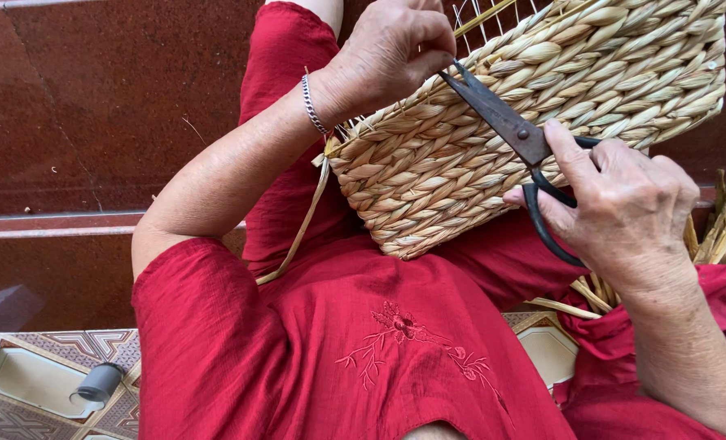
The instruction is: The person sits on the floor with a woven water hyacinth basket on their lap and uses scissors to trim protruding straw ends and loose fibers from the basket's sides and rim. They then bend and tuck a flat strip of straw along the basket rim by hand, working around the edge.
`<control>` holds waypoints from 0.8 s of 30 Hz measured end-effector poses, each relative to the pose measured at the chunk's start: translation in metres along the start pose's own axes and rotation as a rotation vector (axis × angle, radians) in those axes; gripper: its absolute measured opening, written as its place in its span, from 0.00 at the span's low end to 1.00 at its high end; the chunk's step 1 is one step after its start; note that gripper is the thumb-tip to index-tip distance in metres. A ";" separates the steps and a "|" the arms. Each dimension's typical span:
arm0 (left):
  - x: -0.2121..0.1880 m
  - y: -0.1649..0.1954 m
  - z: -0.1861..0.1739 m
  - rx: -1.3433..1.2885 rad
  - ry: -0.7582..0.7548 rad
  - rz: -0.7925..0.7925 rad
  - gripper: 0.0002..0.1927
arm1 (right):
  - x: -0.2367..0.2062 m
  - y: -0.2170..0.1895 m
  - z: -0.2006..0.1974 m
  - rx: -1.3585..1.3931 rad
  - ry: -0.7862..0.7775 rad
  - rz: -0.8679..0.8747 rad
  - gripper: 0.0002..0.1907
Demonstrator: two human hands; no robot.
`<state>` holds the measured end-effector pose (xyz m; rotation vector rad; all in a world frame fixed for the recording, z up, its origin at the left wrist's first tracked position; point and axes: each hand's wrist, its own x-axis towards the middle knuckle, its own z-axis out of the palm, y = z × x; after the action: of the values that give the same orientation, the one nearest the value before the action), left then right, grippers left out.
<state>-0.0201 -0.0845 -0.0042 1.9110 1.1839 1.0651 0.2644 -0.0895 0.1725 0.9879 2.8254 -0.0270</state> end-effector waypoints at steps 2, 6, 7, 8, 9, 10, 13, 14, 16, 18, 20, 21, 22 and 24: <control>0.002 0.002 0.000 -0.001 0.004 0.029 0.05 | 0.007 0.001 -0.005 -0.019 -0.023 -0.012 0.36; 0.007 0.001 -0.001 -0.016 0.024 0.141 0.06 | 0.020 0.003 -0.010 -0.001 -0.072 -0.024 0.38; 0.007 0.001 0.000 -0.018 0.013 0.138 0.05 | 0.023 0.003 -0.011 0.010 -0.090 -0.024 0.38; 0.008 0.000 0.000 -0.021 0.002 0.134 0.05 | 0.026 0.003 -0.012 0.001 -0.094 -0.024 0.38; 0.009 0.000 0.000 -0.025 -0.009 0.131 0.05 | 0.028 0.004 -0.013 -0.008 -0.099 -0.025 0.39; 0.009 0.000 0.000 -0.022 -0.012 0.139 0.05 | 0.031 0.004 -0.014 -0.017 -0.103 -0.025 0.39; 0.011 0.001 -0.001 -0.018 -0.018 0.160 0.05 | 0.039 0.004 -0.015 0.003 -0.092 -0.031 0.40; 0.011 0.001 -0.002 -0.019 -0.018 0.164 0.05 | 0.042 0.004 -0.015 -0.029 -0.111 -0.037 0.39; 0.012 0.003 -0.004 0.010 -0.003 0.176 0.05 | 0.046 0.004 -0.012 -0.091 -0.149 -0.047 0.39; 0.012 0.006 -0.006 0.069 0.026 0.197 0.05 | 0.048 0.002 -0.006 -0.175 -0.274 -0.054 0.39; 0.011 0.008 -0.009 0.034 0.102 0.176 0.07 | 0.046 0.004 -0.001 -0.207 -0.285 -0.087 0.39; 0.010 0.009 -0.012 0.016 0.139 0.166 0.08 | 0.044 0.007 0.002 -0.195 -0.232 -0.119 0.38; 0.009 0.008 -0.015 -0.002 0.165 0.141 0.08 | 0.042 0.009 0.005 -0.182 -0.178 -0.152 0.38; 0.005 0.006 -0.022 -0.036 0.216 0.085 0.06 | 0.038 0.013 0.014 -0.148 -0.182 -0.190 0.38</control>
<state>-0.0356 -0.0803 0.0123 1.8682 1.1993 1.3576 0.2446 -0.0565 0.1539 0.6487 2.6980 0.0666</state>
